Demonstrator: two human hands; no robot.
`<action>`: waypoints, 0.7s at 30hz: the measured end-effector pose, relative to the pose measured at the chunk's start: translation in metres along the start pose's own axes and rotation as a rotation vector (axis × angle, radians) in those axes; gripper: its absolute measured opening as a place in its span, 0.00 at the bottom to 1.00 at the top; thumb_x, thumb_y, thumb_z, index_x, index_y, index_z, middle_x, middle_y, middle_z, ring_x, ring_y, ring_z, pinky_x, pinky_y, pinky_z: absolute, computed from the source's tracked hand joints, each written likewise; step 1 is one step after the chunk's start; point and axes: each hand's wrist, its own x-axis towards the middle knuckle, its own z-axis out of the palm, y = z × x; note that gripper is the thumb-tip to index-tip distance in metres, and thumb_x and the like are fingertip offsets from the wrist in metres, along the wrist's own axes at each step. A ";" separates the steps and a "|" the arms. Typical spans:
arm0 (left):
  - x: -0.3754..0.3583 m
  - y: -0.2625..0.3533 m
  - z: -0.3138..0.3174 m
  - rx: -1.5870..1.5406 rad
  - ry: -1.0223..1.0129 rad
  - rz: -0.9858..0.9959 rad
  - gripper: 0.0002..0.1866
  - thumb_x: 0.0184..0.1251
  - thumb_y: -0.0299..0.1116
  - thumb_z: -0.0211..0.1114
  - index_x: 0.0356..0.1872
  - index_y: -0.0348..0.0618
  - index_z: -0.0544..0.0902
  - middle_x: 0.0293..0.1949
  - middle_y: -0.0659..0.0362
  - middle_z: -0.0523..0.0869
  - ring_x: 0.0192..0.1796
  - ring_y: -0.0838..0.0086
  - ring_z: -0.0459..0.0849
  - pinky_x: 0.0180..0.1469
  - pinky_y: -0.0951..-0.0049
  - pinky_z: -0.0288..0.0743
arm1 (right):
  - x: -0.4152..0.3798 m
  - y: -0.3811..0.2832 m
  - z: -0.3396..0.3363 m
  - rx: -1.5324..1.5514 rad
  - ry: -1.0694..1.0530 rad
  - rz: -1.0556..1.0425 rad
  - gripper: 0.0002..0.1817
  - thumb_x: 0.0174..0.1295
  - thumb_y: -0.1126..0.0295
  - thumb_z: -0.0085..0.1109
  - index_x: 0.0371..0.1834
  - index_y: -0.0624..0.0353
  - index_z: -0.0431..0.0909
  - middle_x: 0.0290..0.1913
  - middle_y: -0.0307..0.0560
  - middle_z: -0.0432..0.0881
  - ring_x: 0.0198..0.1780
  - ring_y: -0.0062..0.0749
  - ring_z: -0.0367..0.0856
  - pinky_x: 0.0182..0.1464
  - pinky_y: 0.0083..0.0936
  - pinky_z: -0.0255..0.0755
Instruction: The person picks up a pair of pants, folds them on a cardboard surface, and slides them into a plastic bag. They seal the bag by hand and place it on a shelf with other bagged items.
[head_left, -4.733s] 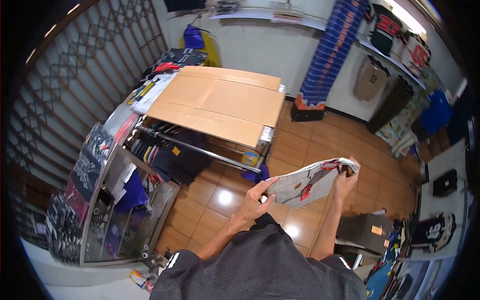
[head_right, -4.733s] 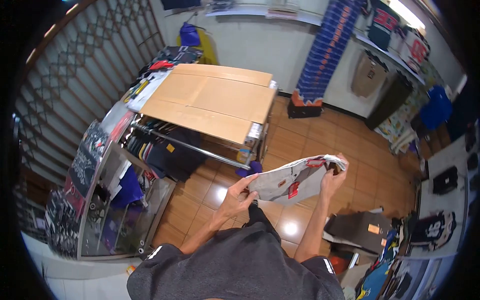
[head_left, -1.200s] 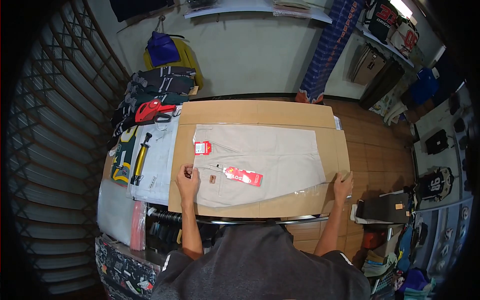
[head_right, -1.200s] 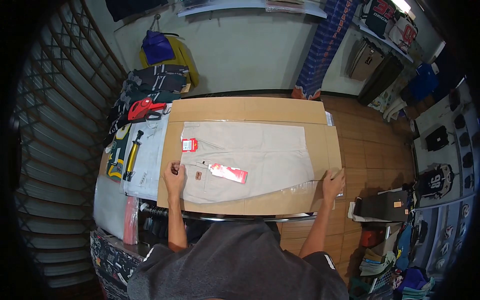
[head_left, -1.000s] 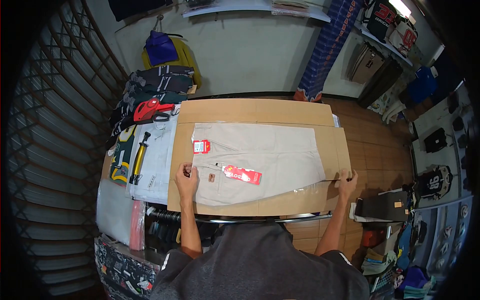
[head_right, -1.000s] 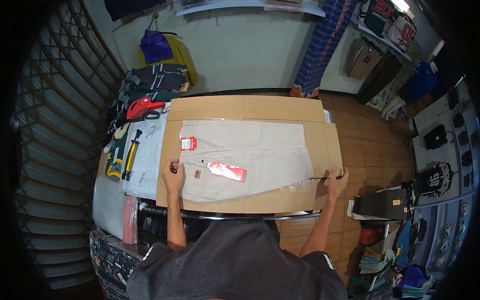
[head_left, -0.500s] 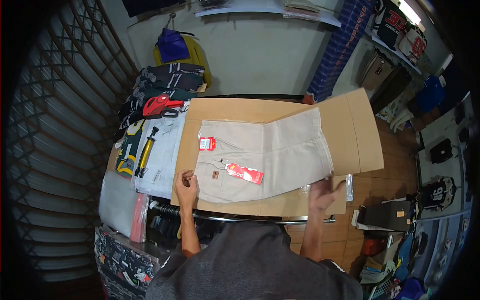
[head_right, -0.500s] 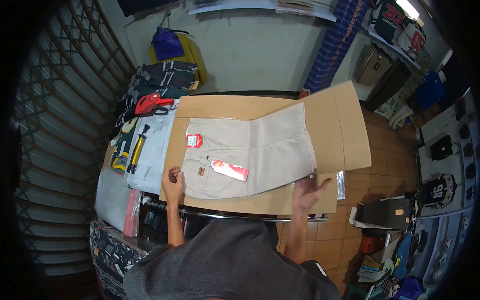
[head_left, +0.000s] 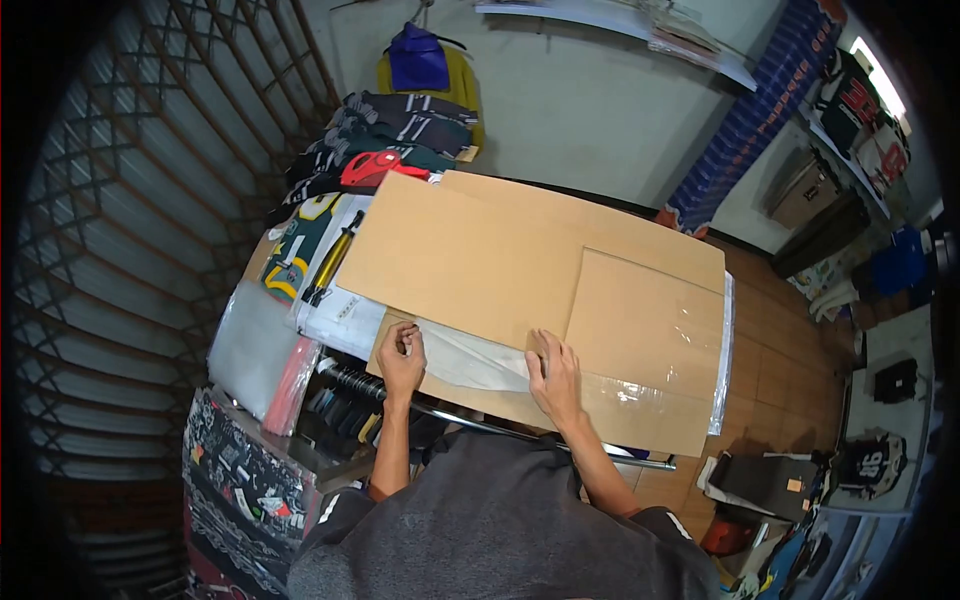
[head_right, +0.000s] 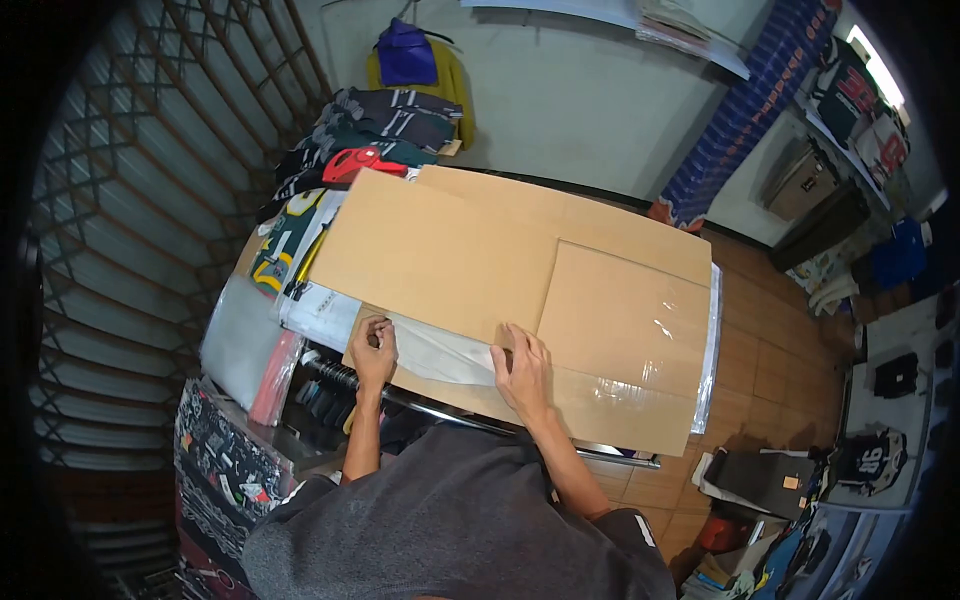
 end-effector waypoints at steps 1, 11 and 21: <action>0.000 -0.001 -0.001 0.019 -0.008 -0.019 0.08 0.69 0.20 0.67 0.47 0.29 0.85 0.37 0.52 0.91 0.38 0.73 0.86 0.43 0.72 0.81 | 0.002 -0.004 0.001 -0.026 0.033 -0.029 0.31 0.68 0.60 0.68 0.70 0.64 0.74 0.62 0.60 0.85 0.66 0.55 0.80 0.69 0.45 0.70; 0.000 0.005 -0.002 0.035 0.002 0.020 0.07 0.69 0.21 0.67 0.46 0.31 0.85 0.36 0.52 0.91 0.37 0.72 0.86 0.42 0.71 0.81 | 0.020 -0.008 -0.005 -0.142 0.231 -0.073 0.32 0.48 0.69 0.78 0.60 0.60 0.78 0.54 0.53 0.82 0.58 0.52 0.80 0.65 0.47 0.69; -0.002 0.023 0.009 0.136 0.007 0.026 0.17 0.68 0.23 0.69 0.57 0.32 0.82 0.51 0.47 0.87 0.52 0.60 0.87 0.58 0.62 0.80 | -0.028 0.019 -0.017 0.298 0.397 0.400 0.19 0.69 0.70 0.72 0.21 0.65 0.78 0.18 0.36 0.77 0.21 0.15 0.70 0.27 0.19 0.66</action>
